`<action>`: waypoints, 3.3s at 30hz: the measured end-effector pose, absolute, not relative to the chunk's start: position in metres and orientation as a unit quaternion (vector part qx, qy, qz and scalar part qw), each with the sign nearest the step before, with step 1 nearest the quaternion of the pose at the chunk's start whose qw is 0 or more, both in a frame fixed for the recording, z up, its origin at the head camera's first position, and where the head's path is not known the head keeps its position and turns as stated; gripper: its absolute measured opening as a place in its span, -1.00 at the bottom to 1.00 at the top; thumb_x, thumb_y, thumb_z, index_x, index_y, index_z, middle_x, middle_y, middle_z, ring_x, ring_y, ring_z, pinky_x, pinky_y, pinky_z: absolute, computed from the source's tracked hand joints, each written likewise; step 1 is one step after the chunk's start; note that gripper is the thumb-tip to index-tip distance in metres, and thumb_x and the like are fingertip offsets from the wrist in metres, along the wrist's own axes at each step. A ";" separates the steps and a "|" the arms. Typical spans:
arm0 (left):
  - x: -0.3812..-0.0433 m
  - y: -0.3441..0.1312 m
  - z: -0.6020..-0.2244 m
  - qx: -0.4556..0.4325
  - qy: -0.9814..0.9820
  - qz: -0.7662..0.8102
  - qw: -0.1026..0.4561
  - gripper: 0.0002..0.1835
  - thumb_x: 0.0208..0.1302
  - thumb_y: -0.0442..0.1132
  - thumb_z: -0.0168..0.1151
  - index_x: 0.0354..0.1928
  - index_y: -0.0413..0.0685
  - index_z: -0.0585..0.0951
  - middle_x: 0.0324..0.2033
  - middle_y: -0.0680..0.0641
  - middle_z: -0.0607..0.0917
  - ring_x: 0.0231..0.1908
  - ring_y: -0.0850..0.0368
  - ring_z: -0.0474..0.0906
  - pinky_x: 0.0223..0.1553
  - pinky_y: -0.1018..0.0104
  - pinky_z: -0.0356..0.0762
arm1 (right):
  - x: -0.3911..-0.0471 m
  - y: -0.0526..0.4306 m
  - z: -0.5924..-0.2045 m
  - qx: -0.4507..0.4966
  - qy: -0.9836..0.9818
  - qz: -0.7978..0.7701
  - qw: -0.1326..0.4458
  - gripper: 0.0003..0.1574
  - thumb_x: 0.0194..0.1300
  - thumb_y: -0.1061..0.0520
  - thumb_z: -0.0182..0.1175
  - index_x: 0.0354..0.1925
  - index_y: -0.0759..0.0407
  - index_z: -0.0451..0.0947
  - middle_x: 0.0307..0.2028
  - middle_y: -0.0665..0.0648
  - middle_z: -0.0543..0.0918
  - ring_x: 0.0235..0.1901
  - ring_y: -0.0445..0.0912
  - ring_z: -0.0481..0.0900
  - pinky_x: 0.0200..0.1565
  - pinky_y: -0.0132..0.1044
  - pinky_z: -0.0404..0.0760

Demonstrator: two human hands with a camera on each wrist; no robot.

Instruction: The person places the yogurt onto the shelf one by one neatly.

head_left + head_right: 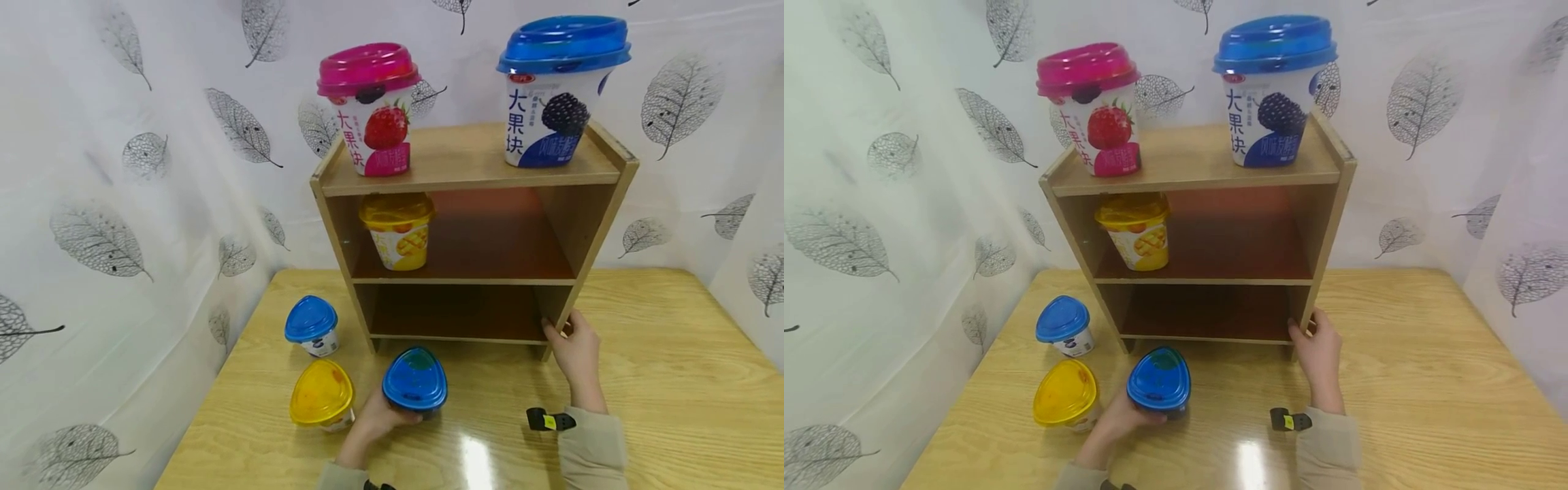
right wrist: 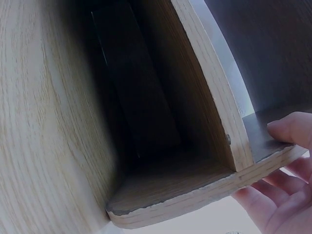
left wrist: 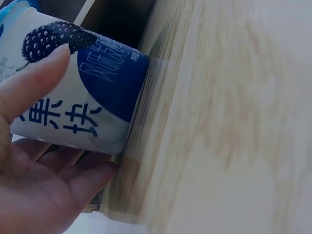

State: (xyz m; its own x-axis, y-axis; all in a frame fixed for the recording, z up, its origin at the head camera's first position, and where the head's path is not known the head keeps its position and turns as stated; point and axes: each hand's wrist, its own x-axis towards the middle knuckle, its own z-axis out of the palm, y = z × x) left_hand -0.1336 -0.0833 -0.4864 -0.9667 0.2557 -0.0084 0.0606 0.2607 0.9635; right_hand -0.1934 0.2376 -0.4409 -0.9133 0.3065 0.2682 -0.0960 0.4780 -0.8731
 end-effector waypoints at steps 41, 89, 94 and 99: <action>-0.130 -0.070 -0.454 0.149 0.756 0.631 0.085 -0.19 -0.16 -0.40 0.38 0.20 -0.16 0.21 0.07 -0.20 0.40 0.07 -0.16 0.30 0.01 -0.07 0.28 | -0.194 0.239 -0.441 -0.065 -0.835 0.512 0.191 -0.54 0.18 0.22 0.08 0.04 0.39 0.33 0.00 0.42 0.41 -0.03 0.30 0.39 -0.13 0.08 0.44; -0.146 -0.009 -0.311 0.262 0.716 0.647 -0.031 -0.31 -0.09 -0.48 0.31 0.16 -0.19 0.27 0.04 -0.13 0.44 0.01 0.13 0.39 -0.05 0.28 0.40 | -0.194 0.240 -0.440 -0.068 -0.838 0.508 0.185 -0.55 0.17 0.23 0.10 0.02 0.41 0.33 -0.01 0.44 0.41 -0.03 0.32 0.38 -0.14 0.08 0.44; -0.150 -0.003 -0.301 0.284 0.708 0.644 -0.060 -0.30 -0.12 -0.50 0.32 0.15 -0.21 0.28 0.04 -0.15 0.44 0.01 0.12 0.40 -0.04 0.28 0.40 | -0.193 0.240 -0.437 -0.069 -0.838 0.513 0.171 -0.52 0.18 0.23 0.08 0.05 0.41 0.29 0.03 0.44 0.37 -0.01 0.33 0.35 -0.12 0.08 0.42; -0.164 0.003 -0.309 0.285 0.703 0.646 -0.084 -0.27 -0.12 -0.44 0.35 0.16 -0.10 0.29 0.04 -0.05 0.45 0.00 0.16 0.40 -0.04 0.29 0.40 | -0.192 0.239 -0.436 -0.064 -0.836 0.517 0.173 -0.53 0.18 0.25 0.08 0.05 0.42 0.29 0.03 0.45 0.37 -0.01 0.35 0.34 -0.13 0.09 0.43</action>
